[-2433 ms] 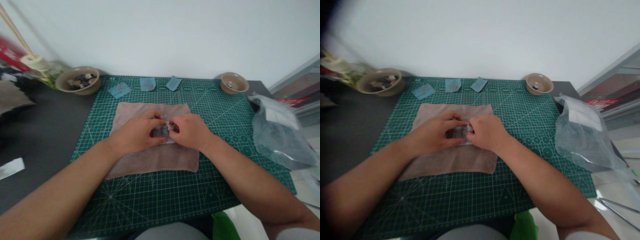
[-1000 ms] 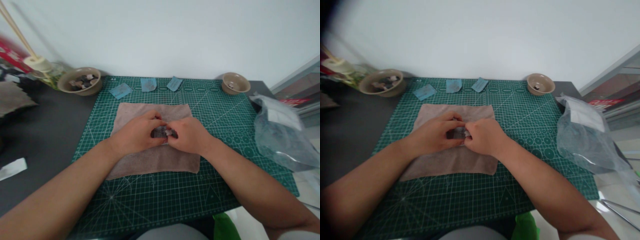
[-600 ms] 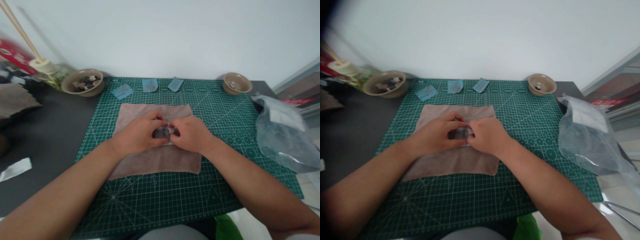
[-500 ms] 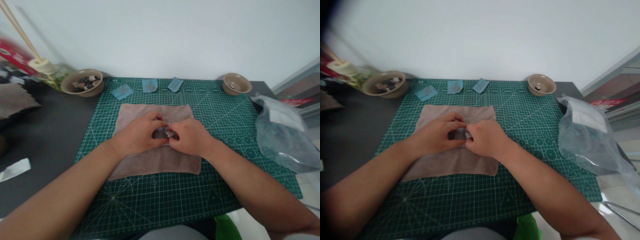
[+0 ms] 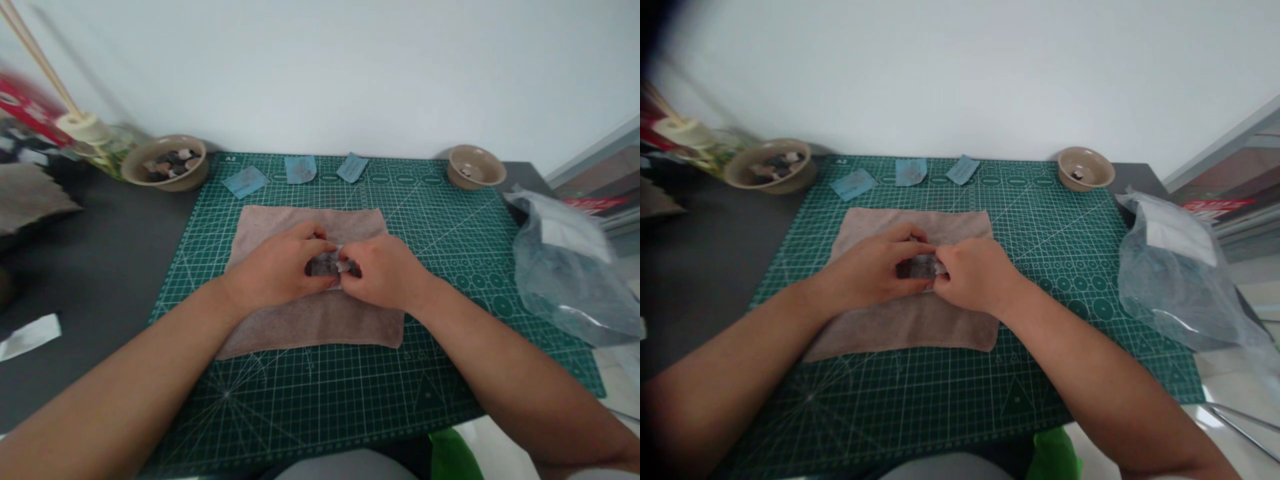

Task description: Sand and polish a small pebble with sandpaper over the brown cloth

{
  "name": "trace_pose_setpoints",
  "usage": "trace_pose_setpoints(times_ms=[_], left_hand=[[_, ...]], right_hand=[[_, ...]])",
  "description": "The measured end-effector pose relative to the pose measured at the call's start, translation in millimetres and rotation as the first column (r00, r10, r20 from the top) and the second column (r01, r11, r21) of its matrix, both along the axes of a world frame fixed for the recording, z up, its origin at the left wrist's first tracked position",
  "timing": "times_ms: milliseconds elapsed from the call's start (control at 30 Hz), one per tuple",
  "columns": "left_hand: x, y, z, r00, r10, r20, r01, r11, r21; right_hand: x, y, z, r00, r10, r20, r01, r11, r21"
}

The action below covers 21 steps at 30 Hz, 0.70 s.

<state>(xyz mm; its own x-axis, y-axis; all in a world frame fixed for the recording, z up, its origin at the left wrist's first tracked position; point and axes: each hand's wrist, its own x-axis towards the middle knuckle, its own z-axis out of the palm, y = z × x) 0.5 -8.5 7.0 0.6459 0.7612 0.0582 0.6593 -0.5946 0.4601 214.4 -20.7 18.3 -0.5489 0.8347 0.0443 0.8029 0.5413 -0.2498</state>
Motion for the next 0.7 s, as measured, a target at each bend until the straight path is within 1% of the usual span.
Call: trace_pose_setpoints(times_ms=[100,233,367,500,633,700], left_hand=[[1.1,-0.1,1.2,1.0,0.005,0.006,-0.005,1.0,0.008],[2.5,0.1,1.6,1.0,0.0,-0.014,0.0,1.0,-0.001],[2.7,0.7,0.1,1.0,0.005,-0.003,-0.005,1.0,0.005],[1.6,0.7,-0.7,1.0,-0.001,-0.005,0.001,1.0,0.007],[0.6,0.2,-0.5,1.0,-0.011,-0.011,0.011,1.0,0.018],[0.9,0.1,-0.3,1.0,-0.007,-0.008,0.007,1.0,0.012]], right_hand=[[-0.8,0.4,-0.4,0.999,-0.05,0.016,0.049,0.999,0.016],[-2.2,1.1,-0.9,1.0,0.017,0.001,-0.017,1.0,0.012],[-2.3,1.2,-1.2,0.999,-0.044,0.023,0.044,0.999,0.022],[-2.5,0.2,-0.7,1.0,0.018,0.007,-0.018,1.0,0.023],[-2.2,0.0,0.5,0.999,-0.037,0.016,0.037,0.999,0.02],[-2.3,-0.2,0.6,1.0,-0.004,0.013,0.004,1.0,0.02]])
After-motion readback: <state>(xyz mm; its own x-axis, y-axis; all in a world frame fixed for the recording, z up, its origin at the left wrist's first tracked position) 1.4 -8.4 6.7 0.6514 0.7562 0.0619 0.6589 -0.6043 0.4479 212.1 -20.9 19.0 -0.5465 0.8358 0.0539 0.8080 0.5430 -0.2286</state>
